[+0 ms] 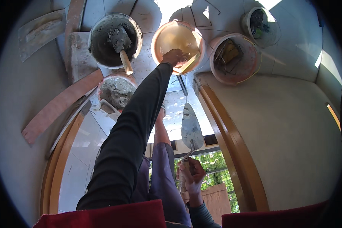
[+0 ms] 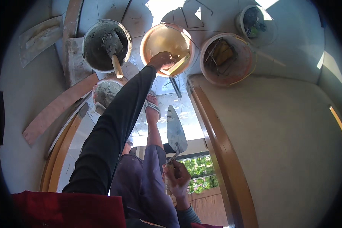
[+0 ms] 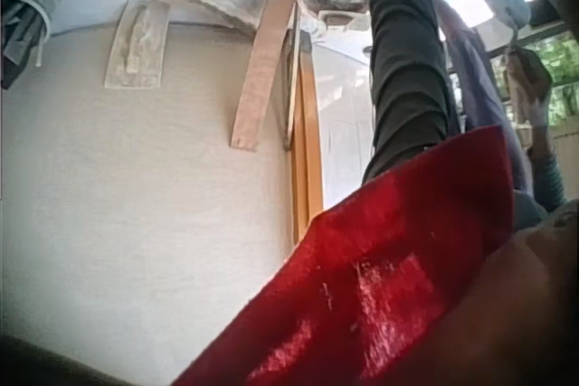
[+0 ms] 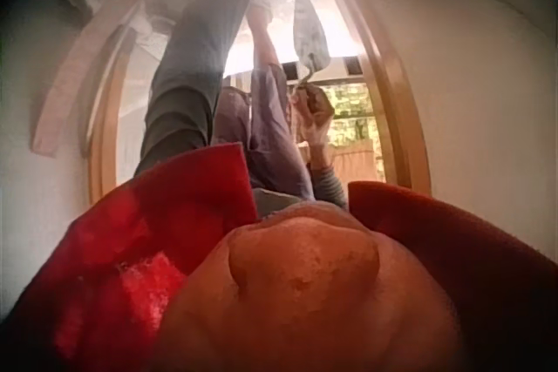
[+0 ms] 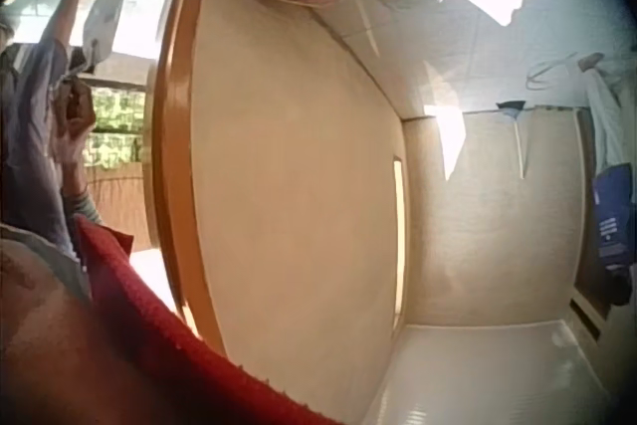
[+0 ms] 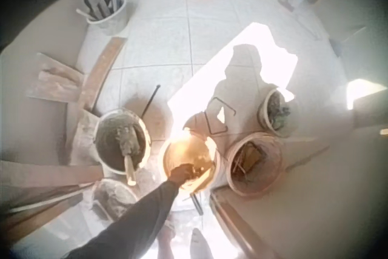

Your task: The person applies mortar to the edge of a window frame with a trowel. They smooth the surface with a wooden float and a sponge, then secure a wooden plank against the frame by hammering nails.

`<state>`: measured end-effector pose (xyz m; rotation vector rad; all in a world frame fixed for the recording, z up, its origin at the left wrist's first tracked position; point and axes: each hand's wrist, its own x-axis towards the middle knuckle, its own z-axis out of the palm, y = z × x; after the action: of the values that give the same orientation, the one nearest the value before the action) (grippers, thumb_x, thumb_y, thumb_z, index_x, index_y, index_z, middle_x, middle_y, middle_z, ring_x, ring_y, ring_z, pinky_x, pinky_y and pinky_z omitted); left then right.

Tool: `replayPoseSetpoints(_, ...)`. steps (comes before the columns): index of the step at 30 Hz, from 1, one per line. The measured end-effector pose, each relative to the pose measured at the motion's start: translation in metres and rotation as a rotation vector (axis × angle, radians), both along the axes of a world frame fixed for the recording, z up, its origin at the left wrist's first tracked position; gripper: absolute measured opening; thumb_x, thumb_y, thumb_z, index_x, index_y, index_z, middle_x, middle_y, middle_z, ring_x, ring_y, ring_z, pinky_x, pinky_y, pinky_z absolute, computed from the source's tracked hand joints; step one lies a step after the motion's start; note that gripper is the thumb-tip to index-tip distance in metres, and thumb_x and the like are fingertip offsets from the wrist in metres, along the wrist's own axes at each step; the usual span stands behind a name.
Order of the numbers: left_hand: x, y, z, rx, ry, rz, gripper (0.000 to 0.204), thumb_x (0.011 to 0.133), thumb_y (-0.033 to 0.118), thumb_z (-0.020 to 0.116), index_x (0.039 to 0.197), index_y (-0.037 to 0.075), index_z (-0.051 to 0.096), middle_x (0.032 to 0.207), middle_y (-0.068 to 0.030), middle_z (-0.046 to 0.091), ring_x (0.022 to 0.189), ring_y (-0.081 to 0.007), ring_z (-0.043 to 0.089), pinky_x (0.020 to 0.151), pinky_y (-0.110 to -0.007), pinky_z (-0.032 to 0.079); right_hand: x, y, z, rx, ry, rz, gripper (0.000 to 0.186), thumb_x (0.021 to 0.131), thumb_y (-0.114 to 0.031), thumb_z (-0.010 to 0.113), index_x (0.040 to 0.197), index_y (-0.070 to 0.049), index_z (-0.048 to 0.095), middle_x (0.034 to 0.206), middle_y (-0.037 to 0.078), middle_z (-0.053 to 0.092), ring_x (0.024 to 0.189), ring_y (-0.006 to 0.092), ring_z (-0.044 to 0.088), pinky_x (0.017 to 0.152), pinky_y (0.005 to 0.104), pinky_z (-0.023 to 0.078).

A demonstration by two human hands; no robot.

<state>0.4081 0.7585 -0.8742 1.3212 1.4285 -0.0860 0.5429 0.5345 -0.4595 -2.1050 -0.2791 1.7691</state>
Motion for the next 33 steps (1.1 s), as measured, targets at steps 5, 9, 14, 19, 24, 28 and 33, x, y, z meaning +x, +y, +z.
replayPoseSetpoints(5, -0.006, -0.014, 0.009, 0.163, 0.097, 0.004, 0.032, 0.096, 0.032, 0.054, 0.113, 0.008, 0.067, 0.108, -0.0131, 0.069, 0.112, -0.0263, 0.063, 0.089, -0.037, 0.053, 0.001, 0.001, 0.004, 0.017, 0.019, 0.059, 0.029, 0.09, -0.003, 0.07, 0.113, 0.009, 0.058, 0.091, 0.014, 0.069, 0.067, 0.0141, 0.064, 0.055, 0.0275, 0.053)
replayPoseSetpoints(9, -0.012, -0.01, 0.046, -0.194, -0.402, 0.385, 0.035, 0.098, 0.02, 0.054, 0.131, 0.009, 0.054, 0.123, -0.0131, 0.062, 0.117, -0.0296, 0.061, 0.092, -0.043, 0.053, 0.005, 0.002, 0.009, 0.024, -0.019, 0.079, 0.029, 0.09, -0.005, 0.07, 0.113, 0.009, 0.058, 0.091, 0.014, 0.069, 0.066, 0.0145, 0.065, 0.054, 0.0279, 0.054)
replayPoseSetpoints(14, -0.055, -0.044, 0.147, -0.16, -1.108, 0.868, 0.062, 0.089, 0.01, 0.061, 0.147, 0.007, 0.041, 0.126, -0.0048, 0.055, 0.107, -0.0151, 0.053, 0.094, -0.03, 0.045, -0.002, 0.01, 0.042, 0.202, 0.02, 0.075, 0.025, 0.09, -0.004, 0.067, 0.109, 0.008, 0.058, 0.087, 0.015, 0.066, 0.06, 0.0167, 0.062, 0.05, 0.0298, 0.053)
replayPoseSetpoints(19, -0.126, -0.121, 0.33, -0.053, -1.509, 1.103, 0.062, 0.086, -0.004, 0.064, 0.144, 0.007, 0.042, 0.128, -0.0012, 0.057, 0.119, -0.0105, 0.054, 0.101, -0.028, 0.044, -0.005, 0.02, 0.105, 0.472, 0.122, 0.259, 0.024, 0.09, -0.009, 0.067, 0.107, 0.006, 0.058, 0.083, 0.015, 0.063, 0.055, 0.0163, 0.059, 0.044, 0.0279, 0.049)
replayPoseSetpoints(24, -0.198, -0.287, 0.516, 0.255, -1.299, 1.29, 0.052, 0.097, 0.013, 0.064, 0.144, 0.011, 0.043, 0.136, -0.0003, 0.052, 0.124, -0.0121, 0.05, 0.102, -0.03, 0.043, -0.04, 0.004, 0.163, 0.702, 0.156, 0.468, 0.019, 0.093, -0.009, 0.063, 0.102, 0.007, 0.055, 0.08, 0.014, 0.061, 0.046, 0.014, 0.054, 0.039, 0.028, 0.046)
replayPoseSetpoints(28, -0.246, -0.399, 0.714, 0.588, -0.9, 1.225, 0.048, 0.099, 0.013, 0.061, 0.143, 0.008, 0.043, 0.137, -0.0021, 0.05, 0.127, -0.0136, 0.045, 0.107, -0.032, 0.037, -0.064, -0.006, 0.173, 0.886, 0.159, 0.774, 0.024, 0.096, -0.019, 0.061, 0.101, 0.004, 0.055, 0.078, 0.011, 0.06, 0.05, 0.0142, 0.056, 0.042, 0.028, 0.047)
replayPoseSetpoints(33, -0.253, -0.54, 0.878, 1.573, -0.159, 1.307, 0.043, 0.1, 0.018, 0.059, 0.136, 0.0, 0.046, 0.129, -0.0115, 0.051, 0.12, -0.0216, 0.049, 0.105, -0.036, 0.037, -0.144, -0.028, 0.239, 0.851, 0.434, 0.869, 0.024, 0.092, -0.015, 0.063, 0.105, 0.004, 0.056, 0.082, 0.012, 0.063, 0.053, 0.0148, 0.058, 0.043, 0.0288, 0.048)
